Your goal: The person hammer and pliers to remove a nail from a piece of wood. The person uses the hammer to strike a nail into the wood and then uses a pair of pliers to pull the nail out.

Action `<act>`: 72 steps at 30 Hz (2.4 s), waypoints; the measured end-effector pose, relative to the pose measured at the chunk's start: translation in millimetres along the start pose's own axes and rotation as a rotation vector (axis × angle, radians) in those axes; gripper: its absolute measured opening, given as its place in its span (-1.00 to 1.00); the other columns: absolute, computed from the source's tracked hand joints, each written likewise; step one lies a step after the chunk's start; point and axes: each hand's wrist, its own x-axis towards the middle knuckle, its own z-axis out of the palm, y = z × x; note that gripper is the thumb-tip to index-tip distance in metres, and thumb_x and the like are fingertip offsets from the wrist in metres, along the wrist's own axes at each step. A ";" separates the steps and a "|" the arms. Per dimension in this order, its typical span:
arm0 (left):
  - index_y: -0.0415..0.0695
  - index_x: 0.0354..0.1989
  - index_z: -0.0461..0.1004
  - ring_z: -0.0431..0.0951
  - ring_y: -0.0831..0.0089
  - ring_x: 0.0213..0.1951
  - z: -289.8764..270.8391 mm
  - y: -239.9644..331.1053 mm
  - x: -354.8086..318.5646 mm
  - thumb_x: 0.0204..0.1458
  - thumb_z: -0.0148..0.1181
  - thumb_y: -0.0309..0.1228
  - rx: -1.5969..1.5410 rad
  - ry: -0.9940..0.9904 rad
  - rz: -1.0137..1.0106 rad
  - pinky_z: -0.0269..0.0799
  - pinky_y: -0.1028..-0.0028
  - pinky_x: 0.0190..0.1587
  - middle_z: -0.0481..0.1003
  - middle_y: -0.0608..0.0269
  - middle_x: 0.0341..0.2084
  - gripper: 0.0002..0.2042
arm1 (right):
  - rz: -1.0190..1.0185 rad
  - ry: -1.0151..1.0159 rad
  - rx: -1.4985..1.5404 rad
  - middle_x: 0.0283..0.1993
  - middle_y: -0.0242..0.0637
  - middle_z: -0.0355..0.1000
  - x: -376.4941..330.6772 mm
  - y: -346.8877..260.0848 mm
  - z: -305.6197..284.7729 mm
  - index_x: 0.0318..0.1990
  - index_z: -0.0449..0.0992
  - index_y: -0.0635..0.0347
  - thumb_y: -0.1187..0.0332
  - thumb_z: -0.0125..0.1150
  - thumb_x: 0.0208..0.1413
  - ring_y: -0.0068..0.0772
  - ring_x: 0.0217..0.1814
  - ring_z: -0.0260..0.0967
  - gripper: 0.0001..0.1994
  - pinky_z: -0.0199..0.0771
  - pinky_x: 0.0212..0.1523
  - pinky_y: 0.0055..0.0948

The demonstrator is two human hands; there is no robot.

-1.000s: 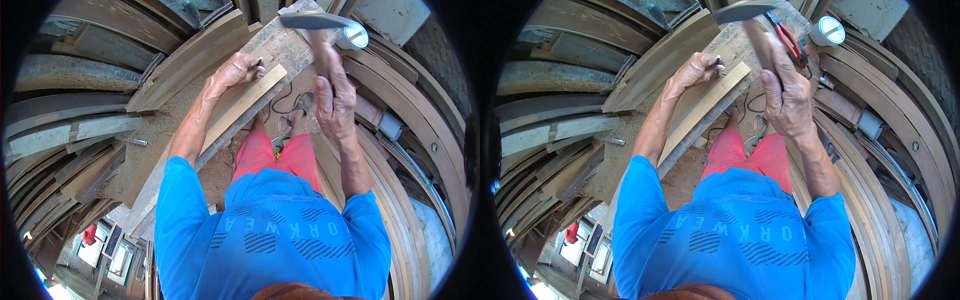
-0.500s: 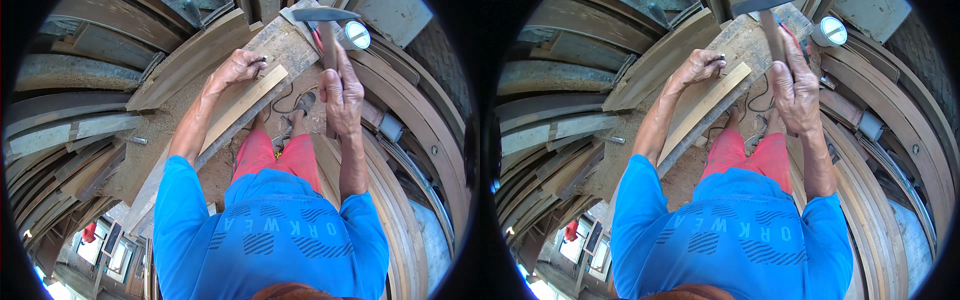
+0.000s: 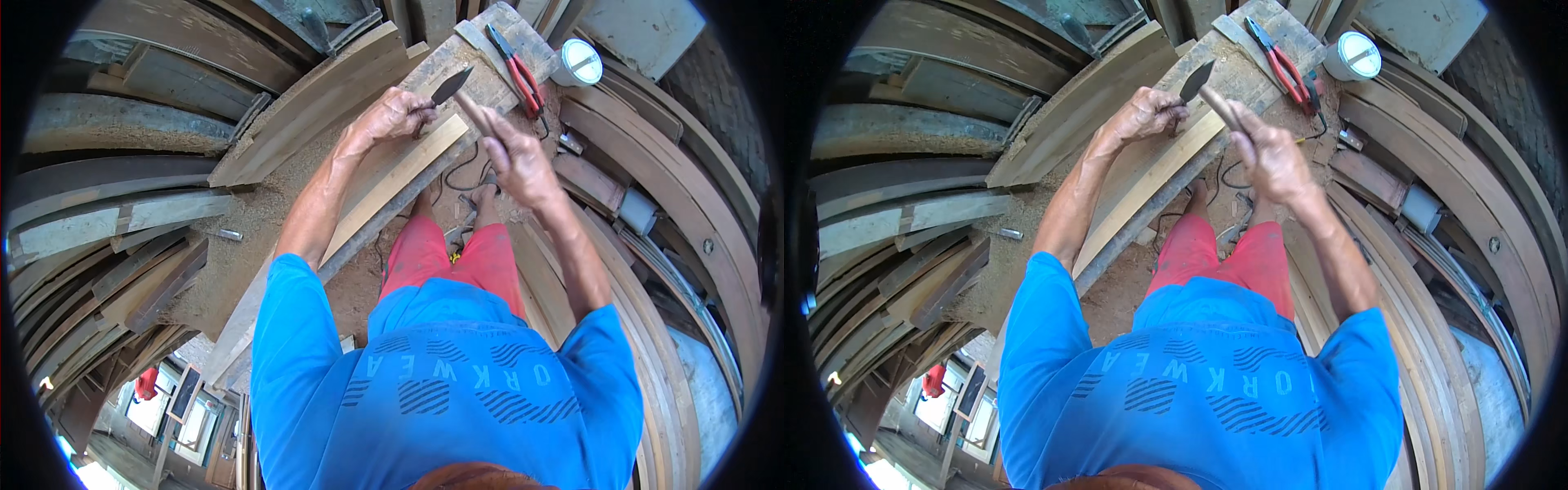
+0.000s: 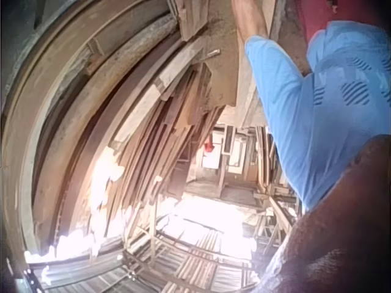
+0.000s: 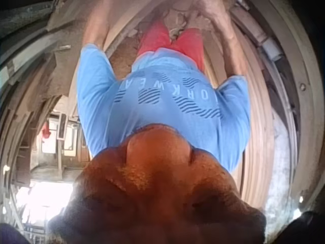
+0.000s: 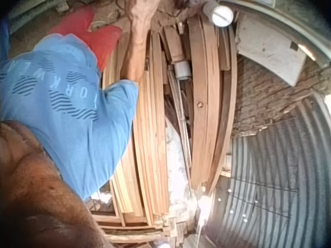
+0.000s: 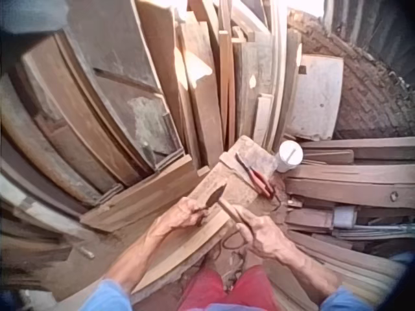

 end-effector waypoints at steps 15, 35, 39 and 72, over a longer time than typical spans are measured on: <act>-0.24 -0.19 0.67 0.62 0.43 -0.48 -4.9 6.6 5.7 0.27 0.29 -0.43 -0.028 -0.100 -0.159 0.54 0.36 -0.35 0.63 0.11 -0.53 -0.87 | 0.139 0.294 0.388 0.27 0.05 0.54 -0.7 -16.8 -9.0 0.46 0.35 0.20 0.37 0.05 0.43 -0.11 0.34 0.48 -0.53 0.41 0.35 -0.24; -0.21 -0.22 0.66 0.66 0.38 -0.43 -3.0 15.8 3.3 0.23 0.33 -0.36 -0.023 -0.064 -0.245 0.56 0.31 -0.31 0.63 0.11 -0.53 -0.85 | 0.060 0.013 0.299 -0.25 -0.34 0.46 15.2 19.4 -7.8 0.45 0.36 0.25 0.33 0.08 0.44 -0.53 -0.31 0.40 -0.52 0.50 -0.21 -0.40; -0.17 -0.20 0.68 0.71 0.14 -0.35 8.2 27.3 5.7 0.20 0.33 -0.38 0.087 0.152 -0.087 0.59 0.26 -0.24 0.66 -0.03 -0.42 -0.87 | 0.296 0.109 0.644 -0.42 -0.49 0.36 5.9 4.5 -16.6 0.50 0.28 0.21 0.30 0.10 0.45 -0.68 -0.46 0.28 -0.47 0.37 -0.43 -0.54; -0.09 -0.17 0.71 0.69 -0.11 -0.20 9.7 24.5 21.3 0.10 0.40 -0.26 0.301 -0.018 -0.403 0.61 0.08 -0.11 0.66 -0.09 -0.31 -0.79 | 0.225 -0.038 0.031 -0.27 0.22 0.59 126.8 30.3 83.2 -0.15 0.63 0.33 0.18 0.39 0.11 0.30 -0.09 0.60 -0.65 0.57 -0.06 0.05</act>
